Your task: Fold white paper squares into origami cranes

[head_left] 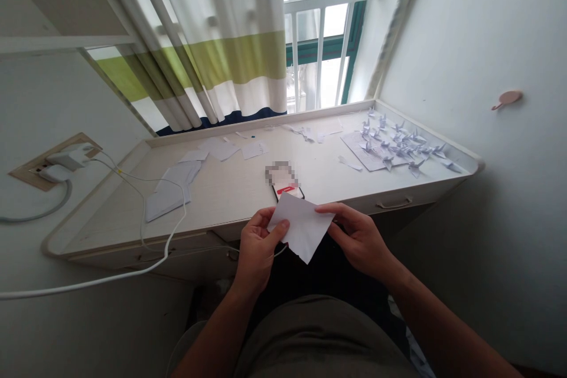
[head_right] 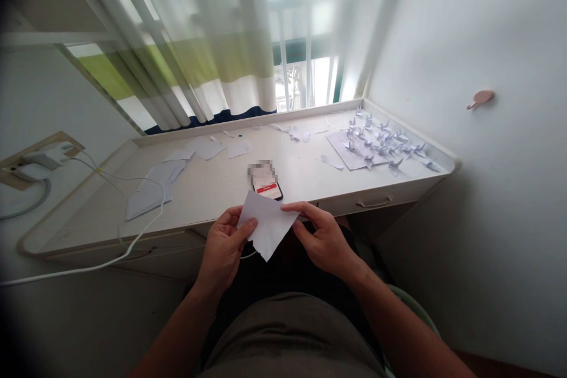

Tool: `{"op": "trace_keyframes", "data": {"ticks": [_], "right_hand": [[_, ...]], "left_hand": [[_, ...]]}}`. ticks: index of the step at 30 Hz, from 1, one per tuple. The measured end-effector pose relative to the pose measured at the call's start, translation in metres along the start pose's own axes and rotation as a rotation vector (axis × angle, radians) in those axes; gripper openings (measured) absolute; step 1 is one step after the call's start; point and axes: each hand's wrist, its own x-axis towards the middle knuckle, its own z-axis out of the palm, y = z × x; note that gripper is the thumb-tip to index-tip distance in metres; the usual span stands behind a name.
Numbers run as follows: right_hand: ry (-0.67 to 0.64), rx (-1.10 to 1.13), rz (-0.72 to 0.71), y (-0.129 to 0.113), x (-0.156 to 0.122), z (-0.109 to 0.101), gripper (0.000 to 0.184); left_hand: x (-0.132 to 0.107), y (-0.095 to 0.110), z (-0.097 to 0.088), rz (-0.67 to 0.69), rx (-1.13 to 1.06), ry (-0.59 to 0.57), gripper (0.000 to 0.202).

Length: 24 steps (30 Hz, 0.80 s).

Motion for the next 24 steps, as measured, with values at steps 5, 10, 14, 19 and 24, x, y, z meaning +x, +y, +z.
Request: {"op": "trace_keyframes", "data": {"ticks": [5,10,14,19,24], "right_hand": [[-0.031,-0.07,-0.07,-0.0032,0.0044,-0.0092,0.016],[0.038,-0.032,0.008,-0.003,0.0046,-0.0088,0.014],[0.162,0.084,0.066,-0.0048,0.0069,-0.0036,0.016],[0.187,0.201,0.078,-0.0044,0.0075,-0.0012,0.019],[0.156,0.181,0.098,0.0002,0.0084,-0.0037,0.019]], "left_hand": [[-0.001,-0.0021,-0.0031,0.0,-0.003,-0.039,0.038],[-0.0033,0.0007,-0.0054,0.044,0.025,-0.13,0.039],[-0.0077,0.0021,-0.0042,0.211,0.055,-0.192,0.047],[-0.0082,0.001,-0.0021,0.255,0.232,-0.042,0.025],[-0.0064,-0.0002,-0.0015,0.255,0.246,0.008,0.025]]}}
